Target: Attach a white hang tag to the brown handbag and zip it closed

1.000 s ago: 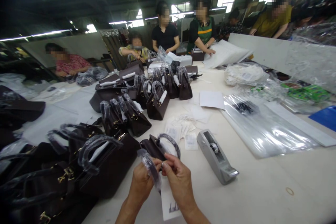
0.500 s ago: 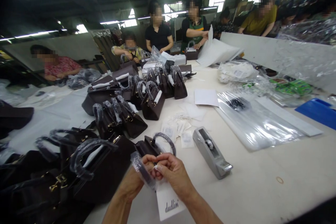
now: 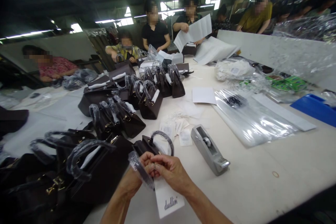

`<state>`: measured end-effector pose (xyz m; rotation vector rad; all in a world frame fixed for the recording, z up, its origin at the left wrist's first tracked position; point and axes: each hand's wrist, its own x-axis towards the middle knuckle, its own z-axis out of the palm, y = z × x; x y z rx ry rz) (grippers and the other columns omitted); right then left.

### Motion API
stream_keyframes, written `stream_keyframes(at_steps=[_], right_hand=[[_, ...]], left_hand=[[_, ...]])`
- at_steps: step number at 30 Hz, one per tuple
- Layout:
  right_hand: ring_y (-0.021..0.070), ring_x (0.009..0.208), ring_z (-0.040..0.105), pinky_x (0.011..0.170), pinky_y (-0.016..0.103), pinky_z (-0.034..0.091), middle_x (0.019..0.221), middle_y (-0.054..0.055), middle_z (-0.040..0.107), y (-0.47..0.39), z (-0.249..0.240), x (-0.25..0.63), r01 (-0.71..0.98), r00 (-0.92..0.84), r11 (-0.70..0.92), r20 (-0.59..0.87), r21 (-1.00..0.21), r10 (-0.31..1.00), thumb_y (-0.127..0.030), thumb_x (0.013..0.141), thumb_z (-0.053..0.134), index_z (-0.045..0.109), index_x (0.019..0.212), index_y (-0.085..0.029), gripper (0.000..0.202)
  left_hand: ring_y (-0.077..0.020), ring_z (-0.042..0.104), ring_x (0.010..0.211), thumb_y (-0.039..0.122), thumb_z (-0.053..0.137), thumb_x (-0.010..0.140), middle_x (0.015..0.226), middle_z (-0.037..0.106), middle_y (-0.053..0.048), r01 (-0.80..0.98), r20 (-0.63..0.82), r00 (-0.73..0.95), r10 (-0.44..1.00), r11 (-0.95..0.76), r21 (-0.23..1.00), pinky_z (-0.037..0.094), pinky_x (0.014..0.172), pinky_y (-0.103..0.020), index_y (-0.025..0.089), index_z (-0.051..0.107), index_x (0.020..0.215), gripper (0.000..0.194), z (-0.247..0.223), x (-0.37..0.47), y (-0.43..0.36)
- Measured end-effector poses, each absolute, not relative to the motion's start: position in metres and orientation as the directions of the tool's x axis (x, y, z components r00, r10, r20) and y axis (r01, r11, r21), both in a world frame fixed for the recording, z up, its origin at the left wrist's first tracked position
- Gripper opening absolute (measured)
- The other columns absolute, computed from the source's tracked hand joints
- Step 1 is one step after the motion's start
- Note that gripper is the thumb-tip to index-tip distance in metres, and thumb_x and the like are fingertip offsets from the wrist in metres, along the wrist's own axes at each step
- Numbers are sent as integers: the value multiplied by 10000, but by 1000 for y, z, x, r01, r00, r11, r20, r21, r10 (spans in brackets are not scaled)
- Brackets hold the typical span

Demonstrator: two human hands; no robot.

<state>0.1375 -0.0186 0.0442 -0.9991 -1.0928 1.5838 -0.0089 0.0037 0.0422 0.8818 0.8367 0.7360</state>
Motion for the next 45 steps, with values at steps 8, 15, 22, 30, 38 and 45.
stream_keyframes(at_steps=[8,15,22,30,38,45], right_hand=[[192,925,592,768,319,501,1097,49,619,-11,62,170,238,-180,31,-13,-971,983,-289,832,498,590,1091,-237,279],[331,1044,491,839,513,464,1174,144,559,-20,68,165,780,-501,371,-148,-504,853,-96,614,720,365,1309,-167,784],[375,1085,467,752,505,529,1308,217,410,-14,81,151,778,-621,532,-278,-334,733,-220,569,784,249,1350,-130,951],[308,992,504,701,392,518,1163,146,500,-5,86,150,782,-618,527,-306,-333,724,-268,538,792,563,872,-136,425],[83,551,442,429,177,342,623,-59,467,35,112,191,538,-532,58,-285,-841,797,-300,757,560,425,735,-201,168],[111,577,506,406,188,424,669,-31,514,25,93,198,525,-480,36,-261,-850,838,-311,796,500,439,794,-210,118]], left_hand=[[-207,535,900,467,430,819,1027,608,-74,-362,-164,146,976,207,909,411,846,-335,174,609,938,364,31,-17,-26],[-222,529,906,492,644,669,893,597,-19,-46,-122,25,992,123,991,403,827,-306,218,560,944,398,9,-27,-64],[-155,530,801,150,531,777,794,576,-15,489,480,-19,877,-411,770,456,719,-261,186,549,883,114,-5,-9,-92],[-194,500,962,164,416,832,977,546,-94,537,447,51,893,-402,741,478,806,-341,142,500,1031,217,-29,-10,-107],[-204,533,1003,119,503,797,1105,560,-133,692,616,229,754,-571,441,517,805,-321,116,477,1162,366,-22,-4,-105],[-233,598,792,257,538,783,1058,636,-77,805,285,381,879,-467,364,574,609,-400,179,460,1180,412,2,9,-91]])
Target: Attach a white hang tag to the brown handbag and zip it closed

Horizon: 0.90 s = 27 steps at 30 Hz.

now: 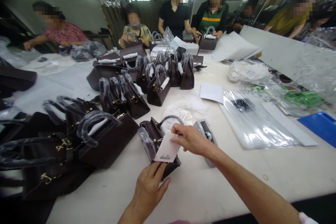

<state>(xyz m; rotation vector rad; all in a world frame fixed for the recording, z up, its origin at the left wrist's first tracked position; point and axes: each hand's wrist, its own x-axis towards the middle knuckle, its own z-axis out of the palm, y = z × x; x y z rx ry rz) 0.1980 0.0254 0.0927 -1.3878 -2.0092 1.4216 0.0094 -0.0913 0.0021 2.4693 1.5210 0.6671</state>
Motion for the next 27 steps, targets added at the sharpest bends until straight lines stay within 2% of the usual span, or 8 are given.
stream_keyframes(at_steps=[4,9,12,15,17,21,24,27], right_hand=[[105,563,514,458,203,389,679,-34,528,16,87,197,609,-431,110,-212,-786,877,-292,817,476,429,807,-217,89],[127,565,477,530,253,315,621,-34,507,3,88,186,753,-367,246,-79,-611,927,-279,839,451,435,832,-223,59],[131,562,472,524,251,300,625,-34,510,1,85,185,735,-341,214,-79,-643,937,-269,837,449,412,829,-225,58],[124,543,445,513,245,284,605,-47,486,4,79,186,716,-292,149,-99,-682,951,-264,828,458,393,807,-228,77],[121,539,426,520,248,279,594,-56,464,5,76,186,718,-258,134,-83,-683,962,-259,820,468,387,796,-228,90],[124,553,416,542,263,289,605,-57,450,5,73,185,706,-220,134,-35,-695,975,-252,816,465,373,802,-229,96],[124,551,419,539,264,308,601,-58,432,1,77,181,670,-225,119,-47,-733,973,-255,817,456,364,796,-229,98],[112,519,449,481,232,342,594,-63,425,-6,83,174,569,-230,16,-140,-822,963,-259,817,445,361,795,-229,92]], left_hand=[[-215,617,753,73,510,716,1192,589,-41,897,185,363,913,-396,196,591,591,-386,206,537,1056,365,8,13,-94],[-182,627,715,-27,478,655,1221,579,-27,947,147,317,937,-322,10,592,522,-293,174,518,1114,503,11,17,-95],[-168,627,735,-43,462,648,1227,575,-50,949,165,312,936,-314,-14,589,543,-258,136,478,1167,549,11,12,-95],[-182,629,702,-44,456,640,1217,580,-69,941,126,337,933,-337,-17,590,522,-299,149,510,1120,519,12,1,-95],[-188,631,702,-50,444,636,1192,595,-65,914,112,400,910,-404,17,591,530,-317,180,548,1041,477,13,-6,-94],[-187,631,725,-40,424,666,1100,639,-34,821,141,553,821,-566,79,590,555,-313,216,546,1005,443,17,-14,-93],[-186,631,649,-42,412,672,1075,644,2,808,11,588,809,-587,47,570,466,-309,248,543,960,429,25,-13,-90],[-185,630,583,-67,395,651,1021,653,11,826,-88,562,822,-563,16,533,396,-290,274,538,936,467,33,-7,-87]])
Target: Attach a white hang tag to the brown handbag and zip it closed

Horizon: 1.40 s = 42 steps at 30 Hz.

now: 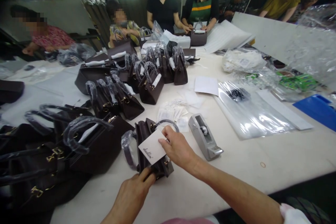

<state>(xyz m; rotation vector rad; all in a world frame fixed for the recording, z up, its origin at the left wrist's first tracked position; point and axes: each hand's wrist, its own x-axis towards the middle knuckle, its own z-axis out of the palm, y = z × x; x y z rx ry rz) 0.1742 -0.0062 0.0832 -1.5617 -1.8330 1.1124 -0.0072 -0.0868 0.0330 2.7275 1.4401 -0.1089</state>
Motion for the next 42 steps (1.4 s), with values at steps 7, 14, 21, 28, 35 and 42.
stream_keyframes(at_steps=[7,14,21,28,35,42], right_hand=[[111,462,538,386,212,427,722,-14,559,-22,71,170,405,-438,-167,-351,-899,828,-259,800,447,430,852,-214,71],[168,590,582,496,234,326,659,19,614,-24,76,167,695,-559,326,-197,-641,805,-203,833,400,446,873,-201,61],[156,620,600,485,242,276,729,9,640,-29,83,158,685,-687,533,-197,-496,699,-119,817,391,449,919,-195,139],[141,624,566,500,265,275,765,4,613,-40,79,159,583,-792,698,-101,-415,602,-99,816,384,437,900,-190,135],[147,607,545,521,265,301,729,4,596,-40,89,150,676,-686,524,-185,-517,703,-85,781,382,471,843,-193,153],[124,739,542,683,222,409,795,-38,590,-39,83,150,465,-625,167,-189,-869,757,-121,781,456,552,877,-226,171]], left_hand=[[-187,607,536,-68,405,614,977,654,-17,821,-81,571,817,-569,43,490,418,-284,322,516,1023,577,28,-12,-89],[-172,616,632,31,455,749,1054,602,-48,845,-54,524,850,-511,156,513,486,-261,285,526,990,357,16,-17,-95],[-172,616,720,22,443,768,998,624,-49,836,109,491,865,-502,222,570,643,-292,215,546,932,273,-2,-26,-100],[-188,618,777,65,461,793,959,649,-97,768,351,523,776,-608,202,580,667,-290,146,561,985,231,-16,-36,-102],[-199,610,782,88,438,823,955,660,-112,750,475,511,716,-642,161,583,674,-310,119,577,1005,231,-9,-37,-101],[-191,598,787,94,473,810,1005,652,-91,749,407,529,745,-635,190,568,683,-319,153,575,1002,225,-13,-36,-100]])
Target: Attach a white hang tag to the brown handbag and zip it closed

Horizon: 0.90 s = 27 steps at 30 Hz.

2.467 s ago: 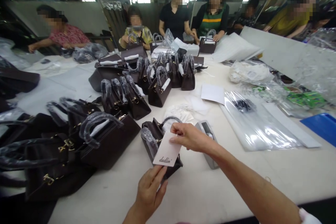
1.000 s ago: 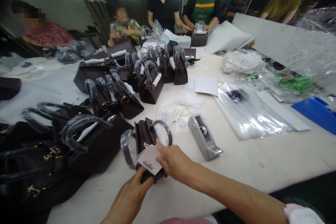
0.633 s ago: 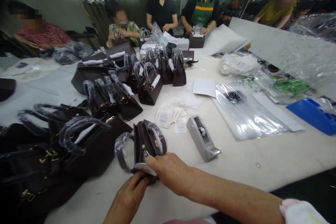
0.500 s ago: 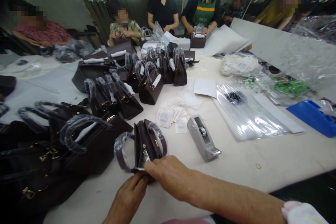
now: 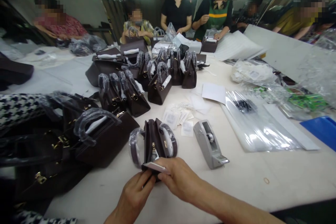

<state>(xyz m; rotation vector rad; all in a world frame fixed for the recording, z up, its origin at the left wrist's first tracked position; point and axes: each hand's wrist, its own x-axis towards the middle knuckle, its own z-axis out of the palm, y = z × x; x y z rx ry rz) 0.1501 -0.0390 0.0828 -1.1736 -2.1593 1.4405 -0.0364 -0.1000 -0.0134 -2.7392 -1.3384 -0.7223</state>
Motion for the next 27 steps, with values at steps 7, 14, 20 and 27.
stream_keyframes(at_steps=[7,14,20,27], right_hand=[[92,608,481,507,182,445,844,-17,558,-43,72,151,384,-661,-74,-330,-920,674,-280,878,352,548,1071,-271,275],[90,629,521,558,185,444,833,-24,606,-22,81,175,466,-728,105,-313,-879,610,-272,891,337,571,1070,-277,294],[158,677,619,597,229,424,718,24,659,-15,87,175,583,-790,459,-336,-671,512,-190,859,397,610,821,-202,217],[269,717,661,523,294,443,782,106,695,-18,91,136,668,-720,659,-524,-345,456,-58,744,458,604,952,-170,278]], left_hand=[[-205,580,673,97,523,763,877,658,-38,758,258,566,783,-618,209,565,551,-340,182,552,957,214,-1,-36,-96],[-180,564,685,87,467,786,943,627,-86,680,304,642,703,-706,196,549,572,-296,166,540,741,117,3,-44,-93],[-168,553,692,95,469,797,948,614,-64,666,282,653,703,-710,227,535,570,-287,171,551,806,113,7,-44,-90],[-176,558,680,77,485,769,930,604,-83,662,396,604,691,-712,232,526,533,-283,169,544,731,116,3,-39,-86]])
